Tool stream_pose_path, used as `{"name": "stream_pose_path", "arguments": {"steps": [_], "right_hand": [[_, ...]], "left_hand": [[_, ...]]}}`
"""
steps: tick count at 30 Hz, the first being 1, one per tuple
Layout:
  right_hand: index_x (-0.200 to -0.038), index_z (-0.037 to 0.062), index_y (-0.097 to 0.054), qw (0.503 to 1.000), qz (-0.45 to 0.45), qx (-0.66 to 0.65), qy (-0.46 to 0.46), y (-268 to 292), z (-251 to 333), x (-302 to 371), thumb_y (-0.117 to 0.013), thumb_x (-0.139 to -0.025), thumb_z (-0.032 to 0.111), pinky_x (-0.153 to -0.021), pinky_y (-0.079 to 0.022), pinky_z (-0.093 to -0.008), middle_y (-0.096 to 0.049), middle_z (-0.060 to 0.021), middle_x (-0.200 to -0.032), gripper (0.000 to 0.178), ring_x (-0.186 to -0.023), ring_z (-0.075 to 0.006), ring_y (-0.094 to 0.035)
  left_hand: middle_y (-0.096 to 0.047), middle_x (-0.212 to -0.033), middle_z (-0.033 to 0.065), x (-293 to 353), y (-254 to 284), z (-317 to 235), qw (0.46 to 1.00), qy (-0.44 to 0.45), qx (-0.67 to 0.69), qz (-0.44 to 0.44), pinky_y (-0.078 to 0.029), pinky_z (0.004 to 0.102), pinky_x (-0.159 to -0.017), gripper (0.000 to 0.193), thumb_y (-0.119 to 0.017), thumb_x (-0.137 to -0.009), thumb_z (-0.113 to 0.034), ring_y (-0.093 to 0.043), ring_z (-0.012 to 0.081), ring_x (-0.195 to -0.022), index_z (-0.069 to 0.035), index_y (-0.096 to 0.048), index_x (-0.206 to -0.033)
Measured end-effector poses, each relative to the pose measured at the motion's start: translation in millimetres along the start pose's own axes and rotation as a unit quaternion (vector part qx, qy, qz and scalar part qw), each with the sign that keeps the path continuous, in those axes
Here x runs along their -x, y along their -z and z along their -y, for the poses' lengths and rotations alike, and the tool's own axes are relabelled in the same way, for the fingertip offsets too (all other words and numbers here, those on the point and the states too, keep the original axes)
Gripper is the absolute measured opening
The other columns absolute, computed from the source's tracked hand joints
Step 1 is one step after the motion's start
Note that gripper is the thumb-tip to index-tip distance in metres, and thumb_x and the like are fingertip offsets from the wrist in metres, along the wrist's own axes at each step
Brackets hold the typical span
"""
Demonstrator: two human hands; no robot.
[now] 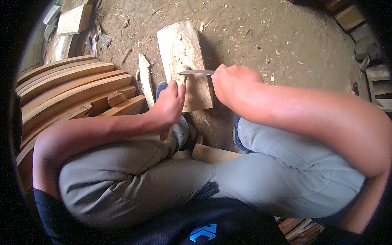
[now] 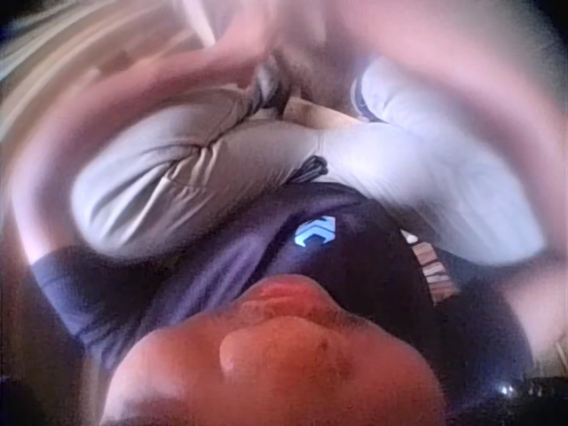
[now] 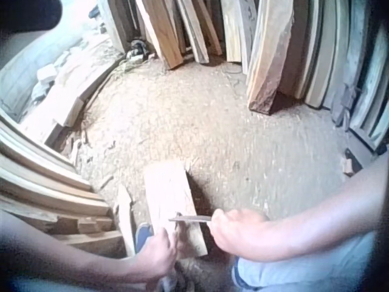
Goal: The person sits on the ground and uses a knife to carve a small piece of wood held in the left hand. The person repeatedly shaves thin layers from the wood, rotating it to work different sides, and occasionally pauses to inspect the carved surface.
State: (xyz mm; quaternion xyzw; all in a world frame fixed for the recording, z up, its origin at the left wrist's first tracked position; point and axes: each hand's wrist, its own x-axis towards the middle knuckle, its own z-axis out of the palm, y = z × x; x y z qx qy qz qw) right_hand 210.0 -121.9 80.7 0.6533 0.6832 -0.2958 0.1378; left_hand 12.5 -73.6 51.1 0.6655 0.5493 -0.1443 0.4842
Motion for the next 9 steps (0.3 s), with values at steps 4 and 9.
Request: {"name": "stream_pose_path", "arguments": {"steps": [4, 9], "right_hand": [[-0.104, -0.0046, -0.061, 0.994, 0.042, 0.097, -0.036, 7, 8, -4, -0.051, -0.094, 0.01, -0.07, -0.061, -0.0371, -0.073, -0.0201, -0.093, 0.02, -0.087, -0.0301, -0.074], [-0.107, -0.0046, -0.06, 0.983, 0.039, 0.179, -0.006, 13, 12, -4, -0.059, -0.093, 0.015, -0.069, -0.061, -0.0344, -0.073, -0.0199, -0.1, 0.024, -0.09, -0.0288, -0.074]], "left_hand": [[-0.062, -0.094, 0.0403, -7, -2, -3, 1.0, 0.008, 0.004, 0.01, -0.048, 0.054, -0.088, 0.049, -0.035, -0.105, -0.035, -0.061, 0.0536, -0.097, 0.013, -0.044, -0.107], [-0.062, -0.097, 0.0404, -5, -2, -2, 1.0, 0.006, -0.015, -0.001, -0.047, 0.0536, -0.091, 0.05, -0.035, -0.105, -0.036, -0.06, 0.0531, -0.1, 0.013, -0.046, -0.11]]}}
